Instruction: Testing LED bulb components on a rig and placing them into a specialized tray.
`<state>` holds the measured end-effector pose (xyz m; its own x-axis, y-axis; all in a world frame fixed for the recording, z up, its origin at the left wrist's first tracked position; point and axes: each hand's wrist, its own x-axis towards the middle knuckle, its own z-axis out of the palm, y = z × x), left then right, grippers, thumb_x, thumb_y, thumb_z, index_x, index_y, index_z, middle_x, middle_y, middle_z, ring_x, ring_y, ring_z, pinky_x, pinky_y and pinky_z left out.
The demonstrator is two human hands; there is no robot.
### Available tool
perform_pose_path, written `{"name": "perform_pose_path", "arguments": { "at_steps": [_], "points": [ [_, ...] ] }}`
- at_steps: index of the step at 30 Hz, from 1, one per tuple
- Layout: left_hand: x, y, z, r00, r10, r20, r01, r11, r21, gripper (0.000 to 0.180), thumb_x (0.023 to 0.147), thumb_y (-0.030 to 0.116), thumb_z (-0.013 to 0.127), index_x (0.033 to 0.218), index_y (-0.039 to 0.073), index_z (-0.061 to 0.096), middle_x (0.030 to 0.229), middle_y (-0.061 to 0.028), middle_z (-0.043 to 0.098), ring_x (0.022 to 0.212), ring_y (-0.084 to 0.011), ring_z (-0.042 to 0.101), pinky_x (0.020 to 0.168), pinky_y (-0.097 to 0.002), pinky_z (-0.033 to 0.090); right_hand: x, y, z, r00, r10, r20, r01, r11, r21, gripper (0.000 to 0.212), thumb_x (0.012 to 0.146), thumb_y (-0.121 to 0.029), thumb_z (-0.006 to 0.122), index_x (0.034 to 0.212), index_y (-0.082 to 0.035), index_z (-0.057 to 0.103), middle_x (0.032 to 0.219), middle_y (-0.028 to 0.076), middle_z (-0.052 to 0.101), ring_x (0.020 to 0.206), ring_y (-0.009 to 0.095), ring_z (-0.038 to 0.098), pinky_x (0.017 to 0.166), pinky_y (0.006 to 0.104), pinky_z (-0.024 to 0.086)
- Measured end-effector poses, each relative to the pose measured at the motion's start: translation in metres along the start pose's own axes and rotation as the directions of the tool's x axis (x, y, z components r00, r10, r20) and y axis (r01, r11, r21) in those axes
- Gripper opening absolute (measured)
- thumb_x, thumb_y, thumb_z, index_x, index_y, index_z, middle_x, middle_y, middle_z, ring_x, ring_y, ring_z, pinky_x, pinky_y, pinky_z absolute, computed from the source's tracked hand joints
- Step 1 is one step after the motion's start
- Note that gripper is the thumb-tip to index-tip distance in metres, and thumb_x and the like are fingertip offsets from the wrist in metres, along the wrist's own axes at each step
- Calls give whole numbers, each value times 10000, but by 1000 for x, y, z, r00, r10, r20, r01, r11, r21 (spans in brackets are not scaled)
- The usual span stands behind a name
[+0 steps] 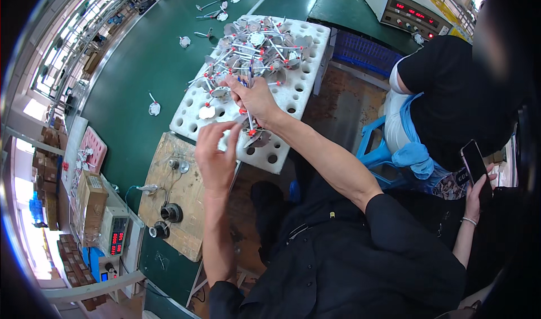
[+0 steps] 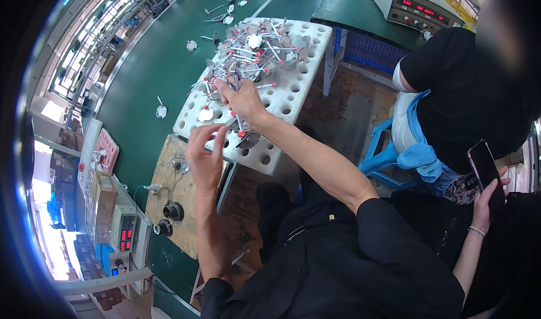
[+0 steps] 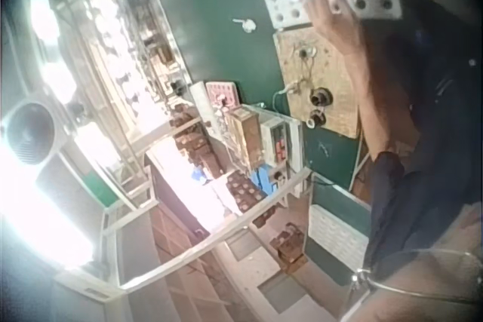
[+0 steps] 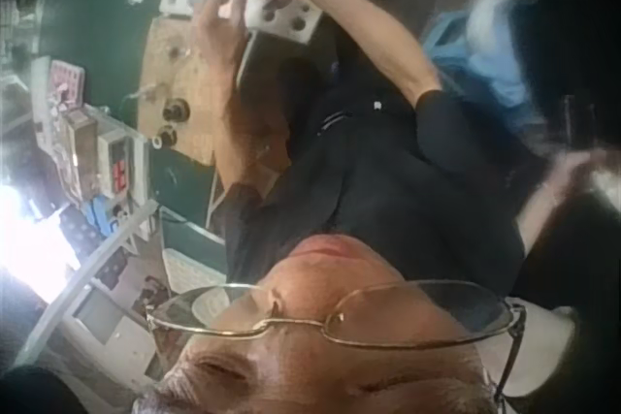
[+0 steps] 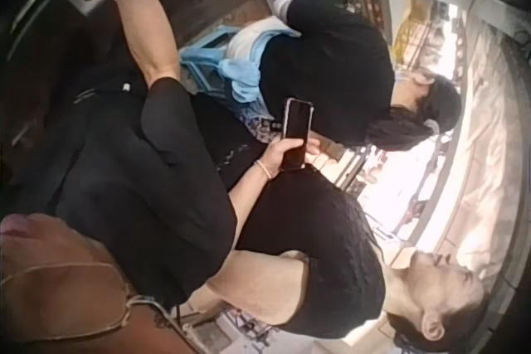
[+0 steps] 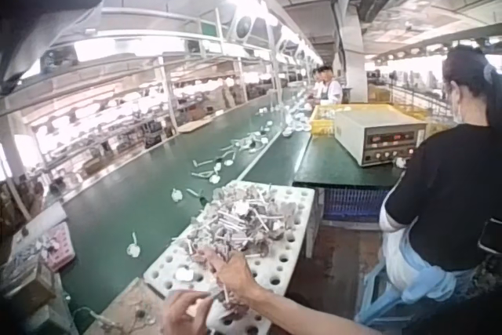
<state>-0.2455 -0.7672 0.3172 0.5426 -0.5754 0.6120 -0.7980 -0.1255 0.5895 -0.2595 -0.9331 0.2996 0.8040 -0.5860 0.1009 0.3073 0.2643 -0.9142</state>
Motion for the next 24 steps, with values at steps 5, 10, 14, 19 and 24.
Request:
{"name": "perform_pose_path", "arguments": {
  "at_steps": [5, 10, 14, 19, 24],
  "points": [
    [-21, 7, 26, 1000, 15, 24, -19, 986, 163, 514, 708, 216, 881, 1151, 63, 669, 1119, -160, 602, 1042, -335, 577, 905, -424, 476, 4, 22, -10, 982, -145, -119, 151, 988, 42, 341, 988, -370, 640, 1073, -56, 740, 613, -47, 496, 514, 41, 390, 461, 229, 298],
    [-30, 7, 39, 981, 195, 15, -194, 959, 207, 475, 747, 66, 822, 1195, 43, 666, 1209, -176, 581, 1134, -371, 566, 954, -448, 476, 15, 30, -3, 924, -313, -218, 326, 945, 23, 245, 990, -307, 641, 1061, -88, 726, 806, -47, 628, 664, 50, 484, 607, 256, 434],
    [-34, -1, 48, 987, 104, 120, -127, 972, 200, 339, 819, -76, 696, 1137, 38, 684, 1134, -154, 615, 1047, -329, 616, 877, -412, 512, 3, 14, -2, 902, -353, -250, 333, 935, -121, 342, 989, -347, 628, 957, -18, 716, 656, -14, 549, 642, 66, 457, 601, 299, 410],
    [-33, -19, 56, 991, 71, 112, -75, 997, 30, 231, 884, -81, 620, 1094, 2, 668, 1017, -152, 652, 930, -325, 650, 812, -408, 519, -4, 10, -14, 865, -459, -204, 392, 870, -298, 374, 989, -363, 619, 946, 2, 686, 622, 61, 486, 631, 106, 433, 597, 339, 405],
    [-32, -21, 42, 998, -18, 57, 20, 999, -43, 182, 925, -74, 588, 1085, -22, 657, 992, -148, 699, 919, -258, 667, 818, -375, 518, -4, 22, -29, 944, -303, -133, 241, 904, -354, 351, 996, -336, 625, 961, 12, 656, 662, 14, 433, 697, 80, 383, 625, 308, 402]
  ]
}}
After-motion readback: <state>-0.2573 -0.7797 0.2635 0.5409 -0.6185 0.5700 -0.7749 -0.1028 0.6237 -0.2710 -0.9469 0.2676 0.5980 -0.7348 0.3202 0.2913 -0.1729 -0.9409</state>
